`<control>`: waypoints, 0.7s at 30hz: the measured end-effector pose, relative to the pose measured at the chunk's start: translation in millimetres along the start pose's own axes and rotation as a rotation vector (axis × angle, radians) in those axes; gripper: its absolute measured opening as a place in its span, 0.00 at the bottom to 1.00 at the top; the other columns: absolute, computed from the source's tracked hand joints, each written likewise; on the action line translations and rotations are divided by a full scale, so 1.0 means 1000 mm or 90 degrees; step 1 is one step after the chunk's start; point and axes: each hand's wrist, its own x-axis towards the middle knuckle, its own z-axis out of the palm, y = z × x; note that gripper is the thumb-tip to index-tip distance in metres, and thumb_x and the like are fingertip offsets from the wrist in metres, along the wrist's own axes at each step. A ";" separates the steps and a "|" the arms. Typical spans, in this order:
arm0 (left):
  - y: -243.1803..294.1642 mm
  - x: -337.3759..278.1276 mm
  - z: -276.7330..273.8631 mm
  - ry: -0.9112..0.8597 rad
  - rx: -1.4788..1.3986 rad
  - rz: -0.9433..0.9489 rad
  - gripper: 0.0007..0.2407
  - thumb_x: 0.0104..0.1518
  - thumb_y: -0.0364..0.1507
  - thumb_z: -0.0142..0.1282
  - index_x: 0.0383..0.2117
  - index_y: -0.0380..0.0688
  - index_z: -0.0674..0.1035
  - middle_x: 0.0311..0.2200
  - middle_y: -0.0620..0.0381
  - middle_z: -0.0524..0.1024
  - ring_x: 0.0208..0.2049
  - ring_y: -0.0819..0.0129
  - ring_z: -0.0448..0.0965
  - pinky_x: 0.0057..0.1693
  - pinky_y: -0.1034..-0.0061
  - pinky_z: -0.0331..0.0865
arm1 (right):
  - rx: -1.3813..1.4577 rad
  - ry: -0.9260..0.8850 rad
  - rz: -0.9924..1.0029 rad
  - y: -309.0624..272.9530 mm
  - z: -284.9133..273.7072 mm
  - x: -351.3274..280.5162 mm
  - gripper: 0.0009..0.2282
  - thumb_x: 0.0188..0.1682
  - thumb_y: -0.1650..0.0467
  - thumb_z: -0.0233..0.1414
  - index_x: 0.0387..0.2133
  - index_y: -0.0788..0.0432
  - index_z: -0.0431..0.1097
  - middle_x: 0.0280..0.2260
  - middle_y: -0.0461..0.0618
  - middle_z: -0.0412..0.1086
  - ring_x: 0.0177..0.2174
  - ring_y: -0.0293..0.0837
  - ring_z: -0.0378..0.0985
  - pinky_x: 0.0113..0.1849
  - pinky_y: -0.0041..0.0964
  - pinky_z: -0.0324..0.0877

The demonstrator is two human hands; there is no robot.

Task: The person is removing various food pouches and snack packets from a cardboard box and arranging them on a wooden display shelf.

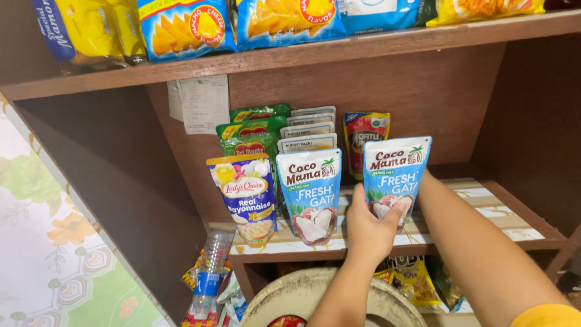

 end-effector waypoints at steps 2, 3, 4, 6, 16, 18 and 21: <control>-0.004 0.002 -0.001 -0.002 0.002 0.003 0.18 0.50 0.26 0.67 0.44 0.39 0.72 0.33 0.53 0.81 0.28 0.71 0.83 0.31 0.75 0.80 | -0.027 0.010 -0.009 0.010 -0.008 0.003 0.09 0.53 0.70 0.56 0.38 0.68 0.77 0.33 0.57 0.78 0.32 0.45 0.80 0.29 0.41 0.73; -0.008 0.004 -0.001 0.003 0.028 0.033 0.18 0.50 0.26 0.68 0.43 0.39 0.72 0.33 0.52 0.82 0.29 0.70 0.83 0.32 0.74 0.80 | -0.041 0.017 -0.014 0.018 -0.012 0.003 0.09 0.53 0.70 0.56 0.38 0.68 0.77 0.33 0.57 0.78 0.32 0.45 0.80 0.29 0.41 0.73; -0.012 0.006 -0.001 0.008 0.054 0.063 0.18 0.50 0.25 0.68 0.43 0.39 0.72 0.34 0.50 0.82 0.30 0.69 0.84 0.33 0.74 0.80 | -0.054 0.025 -0.019 0.018 -0.012 0.012 0.09 0.53 0.70 0.56 0.38 0.68 0.77 0.33 0.58 0.78 0.32 0.45 0.80 0.29 0.41 0.74; -0.008 0.003 -0.001 0.010 0.062 0.063 0.18 0.50 0.25 0.68 0.43 0.39 0.72 0.34 0.50 0.82 0.30 0.68 0.84 0.33 0.73 0.80 | -0.046 0.032 0.001 -0.019 -0.032 -0.033 0.08 0.51 0.73 0.58 0.40 0.66 0.76 0.34 0.56 0.77 0.30 0.46 0.79 0.28 0.41 0.73; -0.008 0.002 0.000 0.036 0.156 0.082 0.19 0.48 0.29 0.68 0.43 0.40 0.72 0.36 0.50 0.83 0.36 0.62 0.85 0.42 0.69 0.78 | 0.030 0.049 0.071 -0.030 -0.139 -0.095 0.06 0.56 0.69 0.53 0.41 0.59 0.74 0.32 0.44 0.75 0.28 0.37 0.75 0.28 0.34 0.72; -0.009 0.001 0.001 0.032 0.156 0.083 0.19 0.48 0.29 0.68 0.44 0.41 0.73 0.37 0.50 0.83 0.36 0.62 0.85 0.43 0.69 0.77 | 0.036 0.050 0.063 -0.024 -0.148 -0.096 0.07 0.56 0.69 0.53 0.41 0.59 0.74 0.32 0.44 0.75 0.29 0.36 0.75 0.28 0.34 0.72; -0.005 -0.001 0.002 0.032 0.156 0.079 0.19 0.48 0.29 0.68 0.44 0.41 0.73 0.38 0.50 0.83 0.37 0.61 0.85 0.44 0.69 0.77 | -0.026 0.111 -0.050 -0.021 -0.153 -0.104 0.09 0.53 0.69 0.58 0.43 0.61 0.74 0.33 0.46 0.75 0.30 0.36 0.76 0.30 0.33 0.71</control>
